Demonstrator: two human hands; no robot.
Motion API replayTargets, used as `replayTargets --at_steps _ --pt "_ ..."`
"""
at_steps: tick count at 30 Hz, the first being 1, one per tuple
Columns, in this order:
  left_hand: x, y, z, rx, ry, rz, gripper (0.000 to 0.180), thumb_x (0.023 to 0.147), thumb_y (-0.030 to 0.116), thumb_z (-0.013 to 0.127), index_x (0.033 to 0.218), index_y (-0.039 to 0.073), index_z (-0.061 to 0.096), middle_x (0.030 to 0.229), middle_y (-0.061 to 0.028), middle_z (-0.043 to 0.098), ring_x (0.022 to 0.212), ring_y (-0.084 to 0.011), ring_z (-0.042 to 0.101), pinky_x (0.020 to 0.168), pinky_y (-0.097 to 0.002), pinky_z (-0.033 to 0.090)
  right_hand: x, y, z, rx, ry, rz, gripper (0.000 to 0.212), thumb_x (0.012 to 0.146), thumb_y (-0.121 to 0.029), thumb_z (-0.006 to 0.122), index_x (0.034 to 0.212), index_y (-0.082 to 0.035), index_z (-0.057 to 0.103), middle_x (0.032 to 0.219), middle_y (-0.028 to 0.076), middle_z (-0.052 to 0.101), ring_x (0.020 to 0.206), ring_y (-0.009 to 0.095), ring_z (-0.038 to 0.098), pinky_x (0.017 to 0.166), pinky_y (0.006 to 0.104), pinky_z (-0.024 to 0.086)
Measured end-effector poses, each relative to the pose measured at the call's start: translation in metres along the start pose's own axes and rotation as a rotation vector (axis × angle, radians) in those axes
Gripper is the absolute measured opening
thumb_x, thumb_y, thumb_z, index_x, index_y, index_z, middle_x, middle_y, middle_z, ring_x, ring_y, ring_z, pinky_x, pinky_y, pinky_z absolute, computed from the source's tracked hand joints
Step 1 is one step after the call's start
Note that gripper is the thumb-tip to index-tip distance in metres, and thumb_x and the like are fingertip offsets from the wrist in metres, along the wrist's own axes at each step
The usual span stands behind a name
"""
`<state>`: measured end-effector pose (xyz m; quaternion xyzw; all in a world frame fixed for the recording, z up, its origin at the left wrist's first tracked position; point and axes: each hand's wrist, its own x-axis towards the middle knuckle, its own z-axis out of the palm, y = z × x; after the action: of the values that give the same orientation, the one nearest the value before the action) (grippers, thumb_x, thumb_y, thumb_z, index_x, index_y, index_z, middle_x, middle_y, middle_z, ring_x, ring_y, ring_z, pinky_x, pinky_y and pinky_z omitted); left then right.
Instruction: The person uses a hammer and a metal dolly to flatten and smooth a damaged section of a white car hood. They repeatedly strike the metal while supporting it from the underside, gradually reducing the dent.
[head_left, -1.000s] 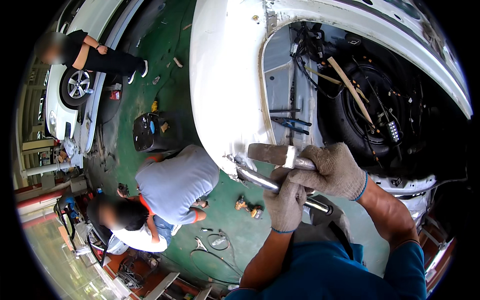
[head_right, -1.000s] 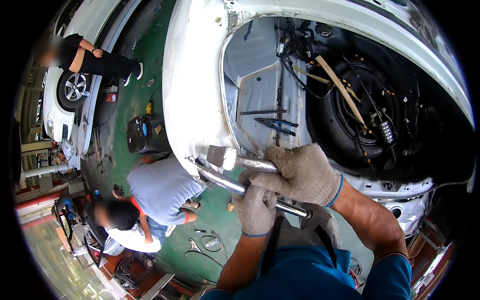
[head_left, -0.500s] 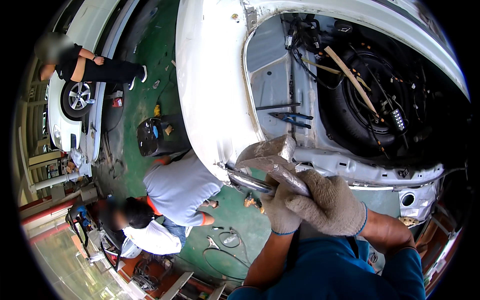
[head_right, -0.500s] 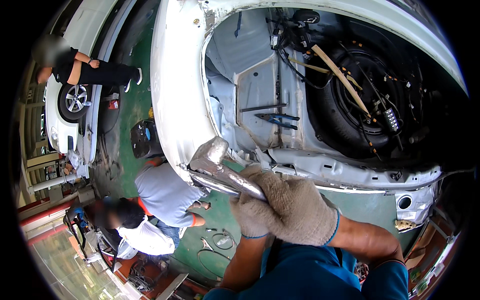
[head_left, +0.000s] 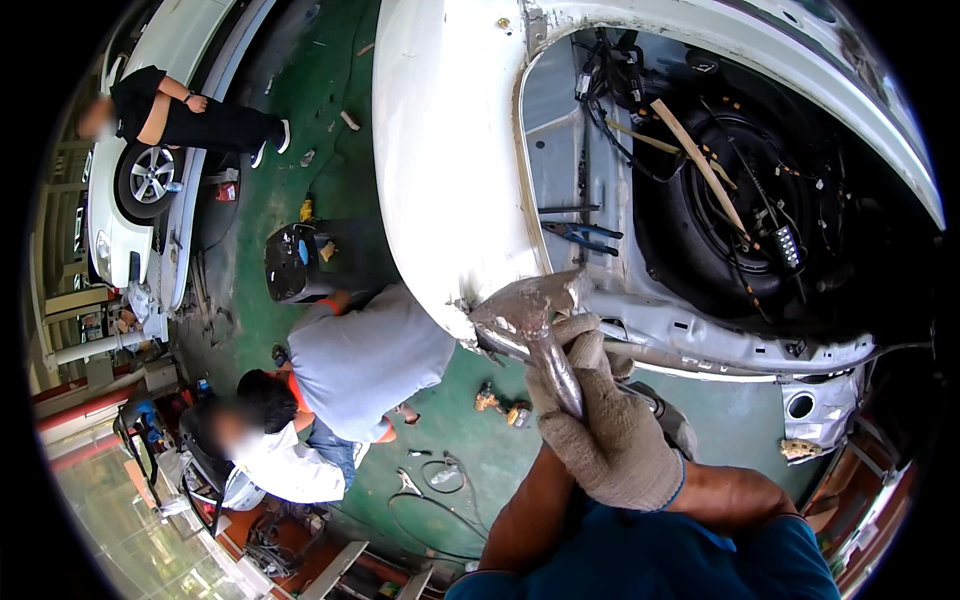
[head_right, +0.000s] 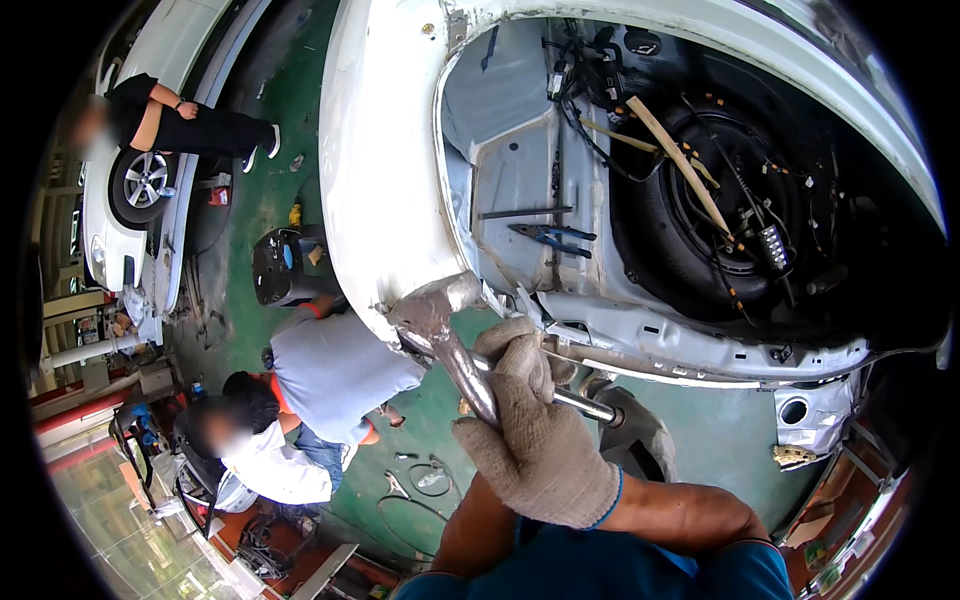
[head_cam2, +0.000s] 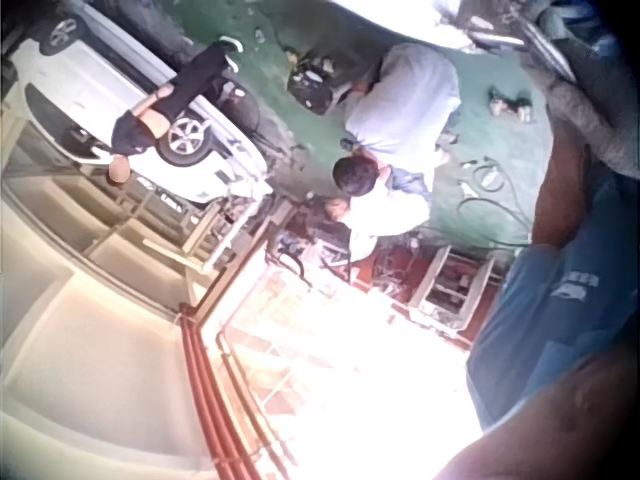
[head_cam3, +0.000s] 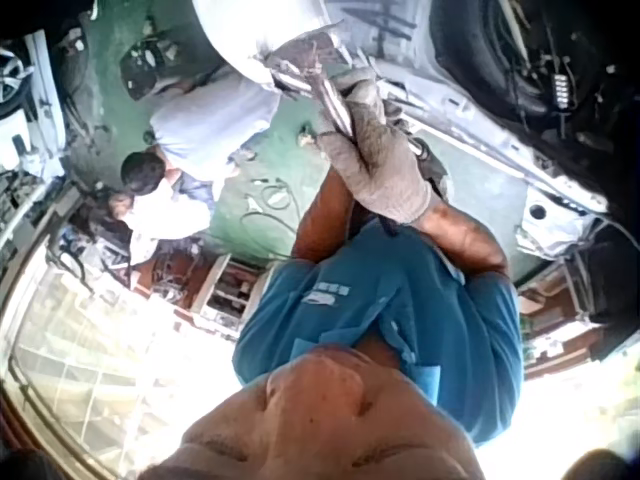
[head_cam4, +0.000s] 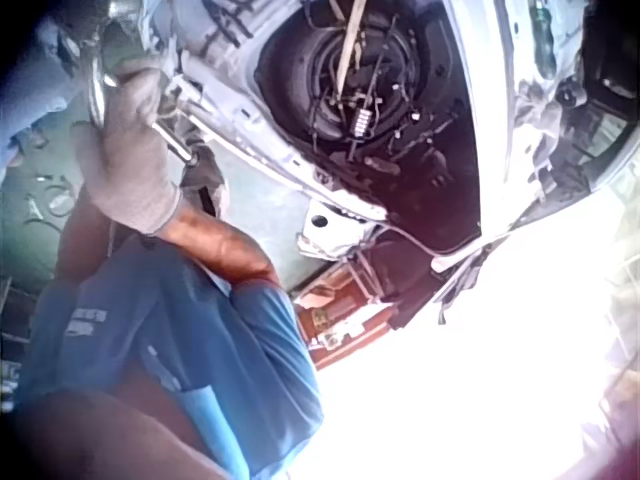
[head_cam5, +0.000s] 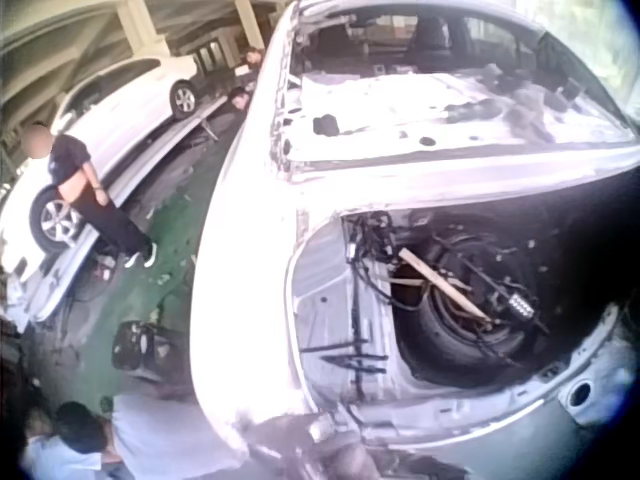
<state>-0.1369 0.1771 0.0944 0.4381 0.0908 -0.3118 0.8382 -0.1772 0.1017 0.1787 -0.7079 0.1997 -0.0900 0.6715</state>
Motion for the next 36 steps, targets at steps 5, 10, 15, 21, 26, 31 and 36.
replayTargets --at_steps 5,10,15,21,26,31,36 --pt "0.007 0.01 -0.007 0.109 -0.123 -0.019 0.045 0.107 0.033 0.059 0.138 0.002 0.053 0.126 -0.0154 0.063 0.104 -0.0313 0.071 0.091 -0.0558 0.065 -0.004 -0.013 -0.003 0.063 -0.007 0.169 0.054 0.104 -0.026 0.063 0.14 0.007 0.042 0.088 0.025 0.067 0.071 0.042 0.072 0.058 0.044 0.056" --pt "0.014 0.012 -0.023 -0.033 -0.129 -0.297 0.047 0.107 0.036 0.059 0.14 0.004 0.052 0.122 -0.0133 0.062 0.102 -0.0291 0.07 0.087 -0.0499 0.064 -0.014 -0.014 0.015 0.009 0.025 0.215 0.054 0.103 -0.027 0.065 0.14 0.006 0.045 0.08 0.026 0.067 0.067 0.044 0.071 0.057 0.0464 0.056" --pt "0.025 0.006 -0.048 -0.657 -0.394 -0.603 0.049 0.106 0.039 0.06 0.138 0.002 0.054 0.117 -0.0128 0.063 0.1 -0.0247 0.066 0.091 -0.0466 0.059 -0.02 -0.018 0.042 -0.119 0.169 0.134 0.053 0.101 -0.026 0.067 0.136 0.007 0.046 0.073 0.028 0.064 0.064 0.048 0.068 0.054 0.0495 0.052" --pt "0.023 0.023 -0.033 -0.478 -0.261 -0.537 0.073 0.104 0.058 0.056 0.135 -0.008 0.058 0.114 -0.0184 0.068 0.095 -0.0264 0.07 0.094 -0.0402 0.058 -0.021 -0.035 0.061 -0.153 0.186 0.405 0.035 0.096 -0.018 0.071 0.121 0.005 0.061 0.092 0.025 0.068 0.08 0.045 0.068 0.069 0.0473 0.053" --pt "0.037 -0.026 -0.069 -0.168 -0.27 -0.459 0.037 0.108 0.031 0.059 0.121 -0.003 0.065 0.098 -0.0121 0.066 0.086 -0.0154 0.065 0.068 -0.0244 0.054 -0.03 -0.03 0.057 -0.03 0.342 0.24 0.05 0.099 -0.022 0.069 0.137 0.006 0.052 0.09 0.025 0.069 0.07 0.038 0.072 0.059 0.0476 0.054" --pt "0.023 0.021 -0.028 -0.123 -0.103 -0.454 0.055 0.104 0.043 0.063 0.128 -0.006 0.058 0.116 -0.0168 0.064 0.101 -0.0233 0.066 0.088 -0.0356 0.057 -0.015 -0.032 0.06 -0.29 0.203 0.171 0.057 0.098 -0.024 0.069 0.138 0.01 0.047 0.098 0.025 0.068 0.071 0.039 0.071 0.061 0.0476 0.055" --pt "0.027 0.004 -0.044 -0.006 -0.232 -0.398 0.051 0.104 0.04 0.063 0.128 -0.005 0.059 0.116 -0.0157 0.064 0.101 -0.0222 0.066 0.088 -0.0349 0.057 -0.027 -0.027 0.066 0.08 0.453 0.131 0.042 0.098 -0.022 0.072 0.123 0.005 0.054 0.084 0.017 0.069 0.059 0.034 0.068 0.055 0.0437 0.054"
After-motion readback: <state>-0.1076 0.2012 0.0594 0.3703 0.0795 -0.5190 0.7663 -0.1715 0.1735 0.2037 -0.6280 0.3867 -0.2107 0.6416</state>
